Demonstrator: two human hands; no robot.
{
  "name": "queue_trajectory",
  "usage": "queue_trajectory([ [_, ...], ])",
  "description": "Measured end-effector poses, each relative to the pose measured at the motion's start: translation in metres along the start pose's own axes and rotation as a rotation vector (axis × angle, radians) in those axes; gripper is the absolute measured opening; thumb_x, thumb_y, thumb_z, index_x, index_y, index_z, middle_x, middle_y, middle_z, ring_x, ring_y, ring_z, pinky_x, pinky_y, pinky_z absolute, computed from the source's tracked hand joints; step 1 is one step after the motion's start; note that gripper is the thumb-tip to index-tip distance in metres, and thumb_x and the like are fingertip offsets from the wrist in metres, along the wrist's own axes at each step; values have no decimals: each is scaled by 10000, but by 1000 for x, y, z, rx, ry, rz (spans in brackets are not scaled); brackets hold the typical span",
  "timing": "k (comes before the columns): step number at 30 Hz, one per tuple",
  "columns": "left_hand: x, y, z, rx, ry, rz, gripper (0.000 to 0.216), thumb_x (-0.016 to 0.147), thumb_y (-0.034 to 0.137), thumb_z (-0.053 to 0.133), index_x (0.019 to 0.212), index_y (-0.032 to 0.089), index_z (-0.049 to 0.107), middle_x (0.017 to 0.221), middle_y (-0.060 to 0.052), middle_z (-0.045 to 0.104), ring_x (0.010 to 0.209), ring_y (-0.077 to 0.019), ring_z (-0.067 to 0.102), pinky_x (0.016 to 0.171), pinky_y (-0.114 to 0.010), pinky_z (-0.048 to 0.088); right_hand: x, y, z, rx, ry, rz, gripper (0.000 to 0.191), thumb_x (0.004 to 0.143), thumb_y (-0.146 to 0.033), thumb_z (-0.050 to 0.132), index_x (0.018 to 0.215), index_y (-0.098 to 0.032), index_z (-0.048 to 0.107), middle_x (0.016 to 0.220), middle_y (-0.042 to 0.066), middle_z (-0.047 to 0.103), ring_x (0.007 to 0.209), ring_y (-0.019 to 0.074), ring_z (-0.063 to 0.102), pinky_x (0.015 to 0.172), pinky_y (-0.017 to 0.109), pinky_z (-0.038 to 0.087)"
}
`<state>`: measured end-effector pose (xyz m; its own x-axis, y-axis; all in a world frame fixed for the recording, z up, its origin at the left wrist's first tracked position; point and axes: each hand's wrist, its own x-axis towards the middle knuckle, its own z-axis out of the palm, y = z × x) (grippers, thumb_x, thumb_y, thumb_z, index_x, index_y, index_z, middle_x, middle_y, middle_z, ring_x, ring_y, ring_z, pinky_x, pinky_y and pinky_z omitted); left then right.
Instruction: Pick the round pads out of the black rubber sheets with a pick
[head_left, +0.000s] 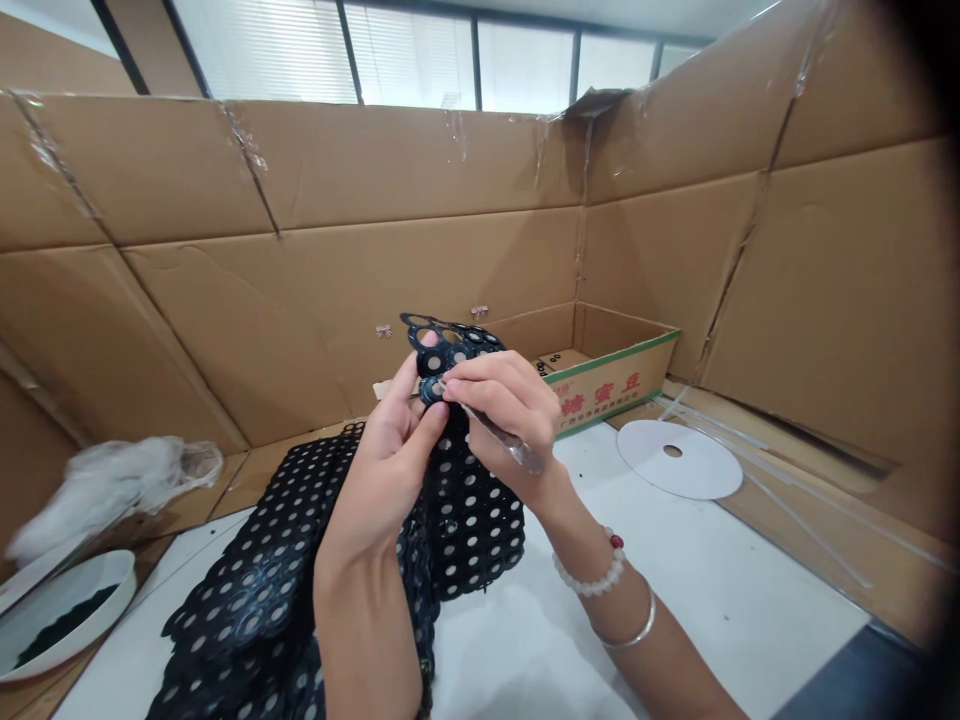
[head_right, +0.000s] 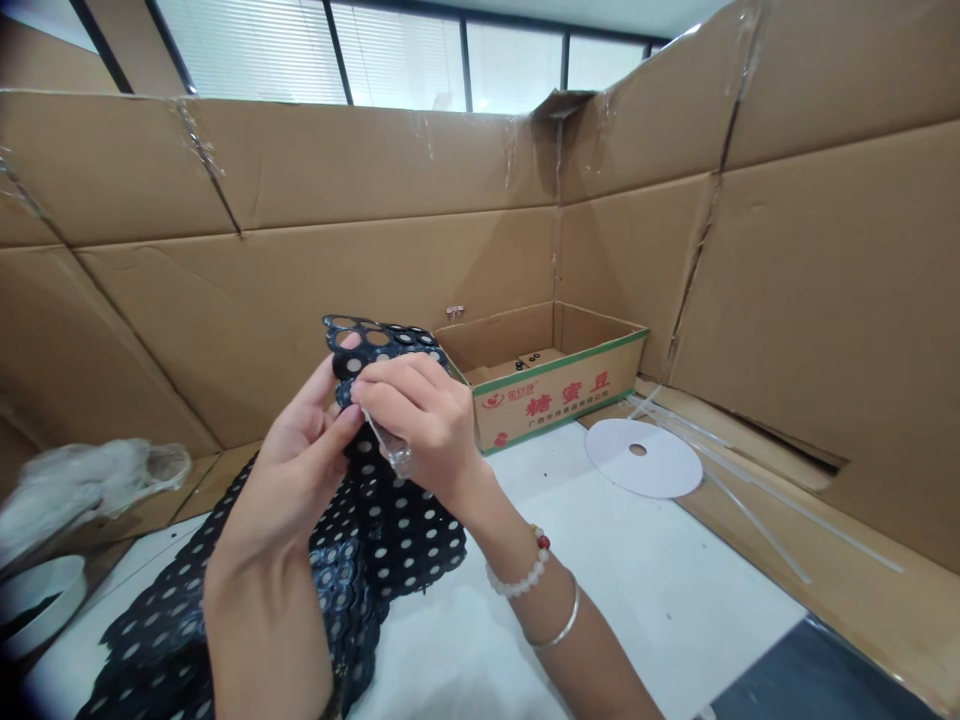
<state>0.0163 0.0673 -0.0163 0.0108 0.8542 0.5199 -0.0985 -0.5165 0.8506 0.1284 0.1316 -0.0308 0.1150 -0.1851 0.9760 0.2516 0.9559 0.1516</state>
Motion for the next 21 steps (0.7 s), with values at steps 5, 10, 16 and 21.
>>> queue_trajectory([
  [5,-1,0,0,110,-22,36,525,886,257,669,1392,325,548,1524,3,494,1415,-218,421,1124,-272,378,-8,2,6,-57,-5,32,213,868,-39,570,802,-241,570,802,28,721,753,180,612,676,323,526],
  [10,0,-1,-1,161,8,33,560,879,281,682,1416,293,522,1484,-37,540,1338,-242,514,1087,-300,436,-6,4,5,-40,-75,95,228,868,-25,539,759,-226,539,741,18,696,700,172,604,640,315,488],
  [16,0,-2,5,185,-19,-16,619,903,326,642,1481,272,429,1409,-61,594,1220,-266,596,1063,-373,456,3,4,-10,98,-93,232,118,920,-120,555,878,-226,586,993,59,741,946,191,689,818,335,540],
  [21,2,-5,2,217,-44,-104,625,893,383,638,1473,246,450,1296,-73,655,1194,-276,587,1055,-380,424,-6,5,-3,1,-65,388,154,962,-188,493,856,-237,593,830,27,711,725,157,678,632,270,507],
])
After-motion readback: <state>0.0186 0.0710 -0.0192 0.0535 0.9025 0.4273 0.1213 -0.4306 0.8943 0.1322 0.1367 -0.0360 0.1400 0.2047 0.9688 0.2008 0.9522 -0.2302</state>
